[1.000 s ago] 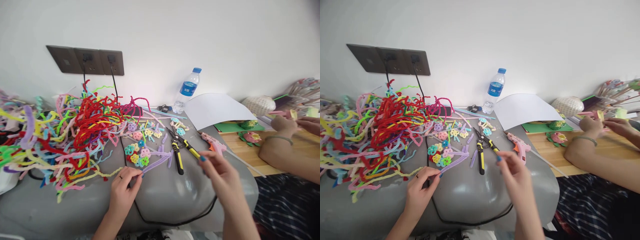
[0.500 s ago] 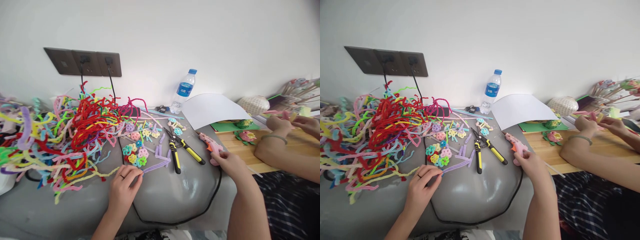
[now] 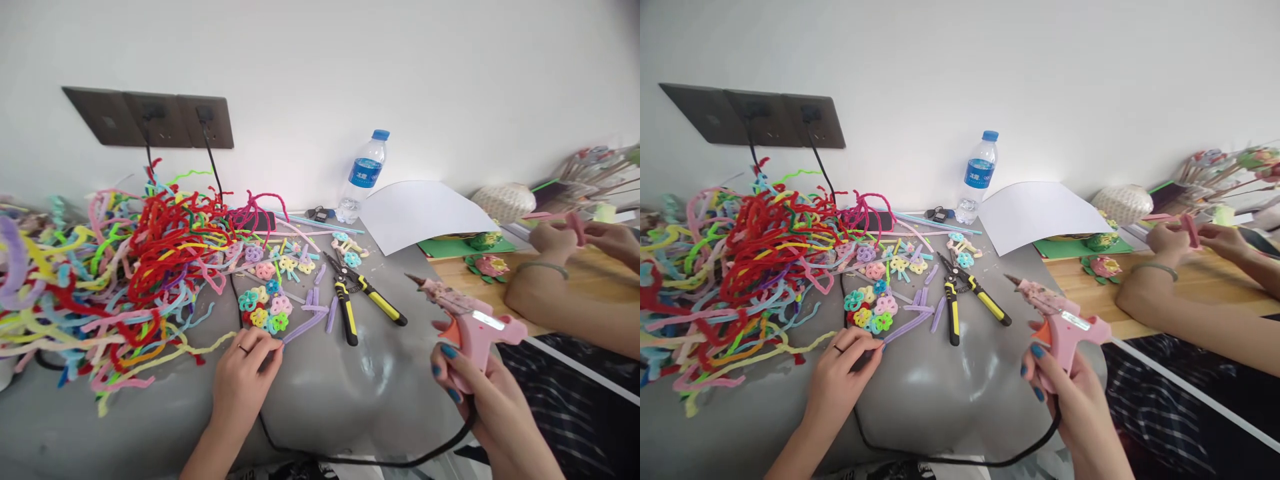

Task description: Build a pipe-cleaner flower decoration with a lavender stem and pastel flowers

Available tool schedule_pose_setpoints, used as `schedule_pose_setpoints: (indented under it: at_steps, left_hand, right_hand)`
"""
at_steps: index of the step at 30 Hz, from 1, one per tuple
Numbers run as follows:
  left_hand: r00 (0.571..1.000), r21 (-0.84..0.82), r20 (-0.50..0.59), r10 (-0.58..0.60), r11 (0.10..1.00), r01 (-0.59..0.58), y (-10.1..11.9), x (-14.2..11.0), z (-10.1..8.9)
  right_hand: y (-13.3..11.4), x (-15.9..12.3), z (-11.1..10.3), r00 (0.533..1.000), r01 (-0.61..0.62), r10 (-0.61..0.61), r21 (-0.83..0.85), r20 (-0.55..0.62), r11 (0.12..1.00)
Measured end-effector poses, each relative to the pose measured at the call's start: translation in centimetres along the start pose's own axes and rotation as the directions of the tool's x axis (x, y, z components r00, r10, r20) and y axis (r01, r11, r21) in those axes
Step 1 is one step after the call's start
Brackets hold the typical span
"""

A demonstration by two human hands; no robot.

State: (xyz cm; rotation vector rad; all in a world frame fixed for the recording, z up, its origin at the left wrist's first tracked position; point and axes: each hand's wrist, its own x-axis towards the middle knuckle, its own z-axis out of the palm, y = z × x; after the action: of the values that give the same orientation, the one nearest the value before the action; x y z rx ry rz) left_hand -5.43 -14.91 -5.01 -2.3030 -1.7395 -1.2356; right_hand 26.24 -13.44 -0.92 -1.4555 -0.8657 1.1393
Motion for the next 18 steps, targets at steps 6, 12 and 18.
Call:
schedule_pose_setpoints:
  at_steps: [6,12,18]
  left_hand:
    - [1.000,0.005,0.018,-0.011,1.000,0.011,-0.1,-0.2,0.2]
    - [1.000,0.009,0.025,-0.009,1.000,0.009,-0.2,-0.2,0.2]
    - [1.000,0.004,0.025,-0.009,1.000,0.009,0.0,0.0,0.1]
  right_hand:
    - [2.1,-1.9,2.4,0.943,-0.054,0.045,0.017,0.330,0.998]
    - [3.1,-2.3,4.0,0.898,0.073,0.072,-0.308,0.435,0.949]
    - [2.7,-2.8,4.9,0.912,0.084,0.116,-0.455,0.394,0.887]
